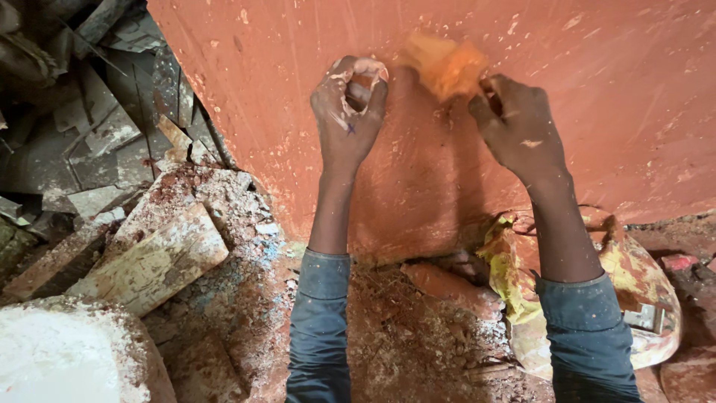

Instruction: The person applies a reddish plaster mixture to a brick wall using a sponge, smoothing the surface in repeated strokes. They periodically dip the sponge into a bucket of water to clean it and continue working on different sections of the wall.

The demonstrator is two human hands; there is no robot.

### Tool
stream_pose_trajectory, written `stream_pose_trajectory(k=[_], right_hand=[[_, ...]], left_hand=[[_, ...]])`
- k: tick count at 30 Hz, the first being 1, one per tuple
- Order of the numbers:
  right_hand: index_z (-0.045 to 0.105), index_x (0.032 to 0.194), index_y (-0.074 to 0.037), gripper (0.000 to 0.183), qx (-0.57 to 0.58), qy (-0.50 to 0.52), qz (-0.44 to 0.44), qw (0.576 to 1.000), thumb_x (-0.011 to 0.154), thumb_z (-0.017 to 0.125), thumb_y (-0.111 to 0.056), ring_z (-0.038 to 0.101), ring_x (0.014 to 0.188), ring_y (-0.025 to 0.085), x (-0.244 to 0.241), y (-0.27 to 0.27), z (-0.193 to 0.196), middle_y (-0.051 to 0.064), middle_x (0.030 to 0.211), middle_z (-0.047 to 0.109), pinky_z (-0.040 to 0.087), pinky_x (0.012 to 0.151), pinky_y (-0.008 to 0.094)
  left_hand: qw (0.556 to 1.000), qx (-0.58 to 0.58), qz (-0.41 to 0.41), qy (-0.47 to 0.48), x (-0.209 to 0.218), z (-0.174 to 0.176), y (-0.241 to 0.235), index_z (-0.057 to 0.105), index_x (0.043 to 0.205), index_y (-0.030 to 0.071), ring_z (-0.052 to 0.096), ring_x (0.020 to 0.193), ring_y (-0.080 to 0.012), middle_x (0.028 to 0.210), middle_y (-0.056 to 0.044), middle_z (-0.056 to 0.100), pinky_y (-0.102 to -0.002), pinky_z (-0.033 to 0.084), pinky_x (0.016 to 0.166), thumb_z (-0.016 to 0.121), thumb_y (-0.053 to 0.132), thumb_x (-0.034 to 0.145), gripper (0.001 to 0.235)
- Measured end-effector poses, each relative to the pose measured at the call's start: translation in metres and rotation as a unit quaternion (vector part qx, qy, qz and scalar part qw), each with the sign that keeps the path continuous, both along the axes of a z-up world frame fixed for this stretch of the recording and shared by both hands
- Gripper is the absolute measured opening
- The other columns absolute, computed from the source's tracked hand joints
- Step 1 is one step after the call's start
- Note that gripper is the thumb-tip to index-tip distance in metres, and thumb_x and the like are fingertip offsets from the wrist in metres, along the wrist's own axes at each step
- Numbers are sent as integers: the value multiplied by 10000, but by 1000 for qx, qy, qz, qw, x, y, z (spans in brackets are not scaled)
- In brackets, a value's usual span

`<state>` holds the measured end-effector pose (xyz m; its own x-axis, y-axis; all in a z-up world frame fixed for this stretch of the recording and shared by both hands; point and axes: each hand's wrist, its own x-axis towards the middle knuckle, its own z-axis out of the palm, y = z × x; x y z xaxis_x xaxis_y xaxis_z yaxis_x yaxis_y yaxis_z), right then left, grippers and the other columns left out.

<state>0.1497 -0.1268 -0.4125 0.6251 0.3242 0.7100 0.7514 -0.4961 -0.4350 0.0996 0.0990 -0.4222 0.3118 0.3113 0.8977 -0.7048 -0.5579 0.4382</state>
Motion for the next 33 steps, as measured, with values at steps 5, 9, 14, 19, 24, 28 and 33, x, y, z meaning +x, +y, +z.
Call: stream_pose_trajectory(k=[5,9,14,19,24,28,33], right_hand=[[633,1042,45,268,0,5,-12,1000,1023,617,-221,564,627,341,2,0,0,222,730,576,449,640,448],[683,1144,39,345,-40,5,15,999,970,666,-258,620,635,320,3,5,-4,215,776,654,476,649,430],[680,1115,45,301,-8,-37,28,999,965,674,-215,625,689,336,1,10,-7,218,808,654,480,656,423],[577,914,53,252,30,36,-8,999,1004,611,-180,480,575,330,-5,12,-4,216,673,516,406,589,430],[503,850,55,282,25,0,6,1000,993,604,-167,412,540,315,-12,14,2,210,642,448,365,565,435],[492,841,48,321,-17,-24,26,999,1036,614,-176,357,573,338,-15,13,6,215,659,393,350,590,445],[454,833,42,363,-39,-14,67,997,1029,649,-194,300,591,328,-16,11,8,209,673,337,327,575,445]], left_hand=[[1000,9,-1,-20,3,-3,3,729,993,33,599,623,-59,851,-31,693,-237,445,564,695,-8,903,105],[999,9,27,-36,7,-3,8,751,978,45,659,651,-68,851,-16,739,-232,473,572,699,8,907,95],[998,-58,13,-32,5,-6,19,734,951,25,592,636,-58,812,-20,713,-225,463,586,703,20,904,56],[996,-88,22,-9,5,-8,25,720,930,24,546,606,-42,806,-12,696,-216,439,563,717,42,900,35],[995,-90,14,-28,9,-9,26,740,928,21,555,659,-43,824,-18,714,-220,427,593,739,45,925,24],[996,-86,13,-6,8,-10,29,744,924,22,563,623,-33,817,-18,721,-208,440,569,722,53,915,39],[996,-93,11,0,7,-10,33,741,913,15,546,605,-38,816,-21,717,-210,434,547,733,66,912,52]])
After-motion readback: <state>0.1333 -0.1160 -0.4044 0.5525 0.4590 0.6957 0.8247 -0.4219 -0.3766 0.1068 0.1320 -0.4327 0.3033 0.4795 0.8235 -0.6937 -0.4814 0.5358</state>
